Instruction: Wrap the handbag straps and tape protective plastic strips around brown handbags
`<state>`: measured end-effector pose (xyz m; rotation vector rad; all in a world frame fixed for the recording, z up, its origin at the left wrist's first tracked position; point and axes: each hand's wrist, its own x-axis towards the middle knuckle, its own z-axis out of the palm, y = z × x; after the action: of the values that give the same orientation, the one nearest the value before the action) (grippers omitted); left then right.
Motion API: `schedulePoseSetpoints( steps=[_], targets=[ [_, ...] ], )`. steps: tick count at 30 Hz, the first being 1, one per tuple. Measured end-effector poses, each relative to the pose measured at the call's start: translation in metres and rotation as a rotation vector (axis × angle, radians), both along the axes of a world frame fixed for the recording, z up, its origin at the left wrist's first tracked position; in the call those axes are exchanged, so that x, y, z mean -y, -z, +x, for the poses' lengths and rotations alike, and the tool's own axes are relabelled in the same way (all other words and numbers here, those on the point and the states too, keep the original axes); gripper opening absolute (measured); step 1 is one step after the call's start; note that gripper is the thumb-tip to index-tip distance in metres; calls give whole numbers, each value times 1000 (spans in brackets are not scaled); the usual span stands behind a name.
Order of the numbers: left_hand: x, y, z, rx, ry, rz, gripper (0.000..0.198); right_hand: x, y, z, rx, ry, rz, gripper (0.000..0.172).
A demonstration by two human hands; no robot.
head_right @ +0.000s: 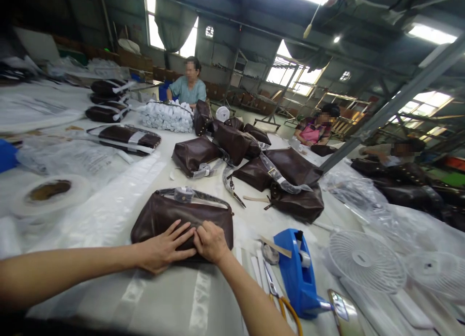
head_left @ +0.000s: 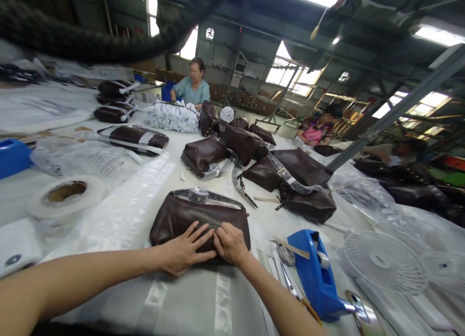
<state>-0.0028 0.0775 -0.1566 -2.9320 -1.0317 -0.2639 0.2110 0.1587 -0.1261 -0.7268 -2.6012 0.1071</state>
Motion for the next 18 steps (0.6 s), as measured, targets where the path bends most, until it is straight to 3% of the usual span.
schedulePoseSetpoints(
  steps=[8, 11, 14, 18],
  targets=[
    [-19, -5, 33, 178, -97, 139, 24, -3, 14, 10, -9, 56, 60, 22],
    [-26, 2, 35, 218, -36, 189, 22, -3, 18, 12, -8, 101, 25, 26],
    [-26, 9, 33, 247, -52, 203, 32, -14, 17, 12, 2, 209, -39, 33],
    [-26, 9, 32, 284, -76, 230, 38, -57, 4, 2, 91, 396, -159, 35]
  ],
)
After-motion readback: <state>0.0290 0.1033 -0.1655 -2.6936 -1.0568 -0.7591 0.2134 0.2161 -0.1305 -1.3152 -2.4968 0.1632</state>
